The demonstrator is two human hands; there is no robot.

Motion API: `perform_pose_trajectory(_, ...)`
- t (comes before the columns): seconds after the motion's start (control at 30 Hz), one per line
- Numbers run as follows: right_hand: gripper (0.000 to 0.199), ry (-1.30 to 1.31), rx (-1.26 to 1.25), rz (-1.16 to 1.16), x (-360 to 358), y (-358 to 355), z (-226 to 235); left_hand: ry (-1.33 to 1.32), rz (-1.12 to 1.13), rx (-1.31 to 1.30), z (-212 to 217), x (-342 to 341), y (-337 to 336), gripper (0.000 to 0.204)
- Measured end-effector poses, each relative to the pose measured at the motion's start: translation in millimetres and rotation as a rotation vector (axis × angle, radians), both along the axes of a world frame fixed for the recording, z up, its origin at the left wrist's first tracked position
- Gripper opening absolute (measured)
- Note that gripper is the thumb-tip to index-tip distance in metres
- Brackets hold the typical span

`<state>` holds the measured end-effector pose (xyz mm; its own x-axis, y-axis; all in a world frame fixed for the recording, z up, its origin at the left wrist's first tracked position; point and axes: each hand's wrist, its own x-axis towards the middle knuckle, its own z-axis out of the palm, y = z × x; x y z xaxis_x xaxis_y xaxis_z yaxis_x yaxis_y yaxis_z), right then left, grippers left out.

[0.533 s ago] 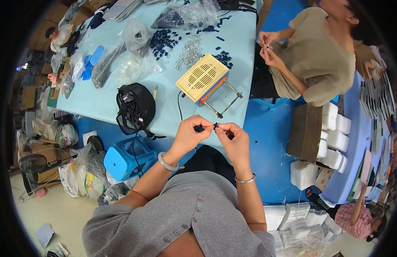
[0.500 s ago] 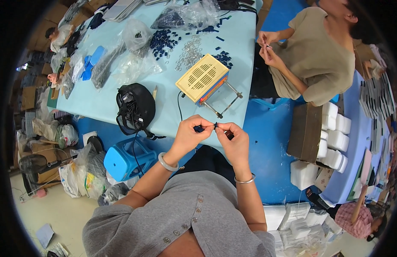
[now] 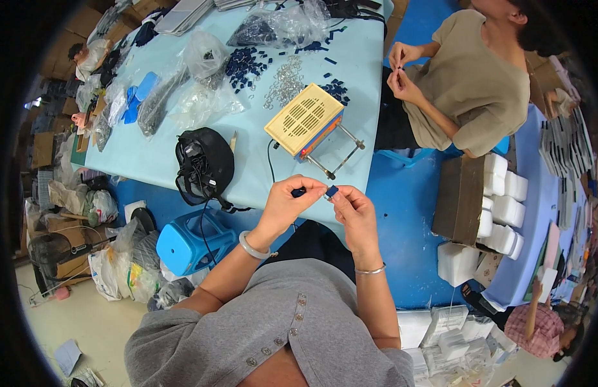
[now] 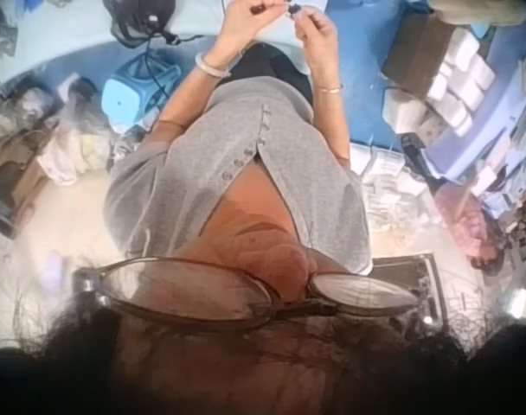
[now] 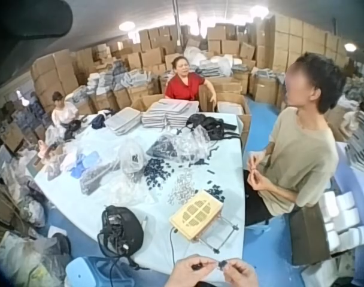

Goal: Assemble small plastic clips onto metal wire frames using a manual jig in a workshop.

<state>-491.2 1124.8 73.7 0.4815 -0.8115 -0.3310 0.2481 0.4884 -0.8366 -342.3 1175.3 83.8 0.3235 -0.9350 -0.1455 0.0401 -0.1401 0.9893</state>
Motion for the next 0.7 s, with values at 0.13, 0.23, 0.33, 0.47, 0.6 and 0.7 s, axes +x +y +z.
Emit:
perform_pose_trajectory(0.13,0.010,-0.159,0.178,0.109,-4,-1,-10,0.163,-0.060,0.082,9,2,1,0.014)
perform_pose_trajectory(0.23,0.010,-0.158,0.203,0.122,-4,-2,-8,0.070,-0.107,0.024,4,6,1,0.013)
perform_pose_trajectory(0.33,0.009,-0.105,0.169,0.110,-3,-3,-3,0.048,-0.147,0.069,-1,11,2,0.012)
perform_pose_trajectory(0.47,0.009,-0.008,0.057,0.099,-3,-5,-3,0.016,-0.178,0.093,0,15,0,0.013)
perform_pose_trajectory(0.6,0.009,0.046,0.010,0.091,-2,-4,-1,0.082,-0.212,0.153,-1,18,-1,0.014)
perform_pose_trajectory(0.7,0.008,0.112,-0.028,0.123,-3,-5,2,0.063,-0.251,0.192,1,20,-1,0.015)
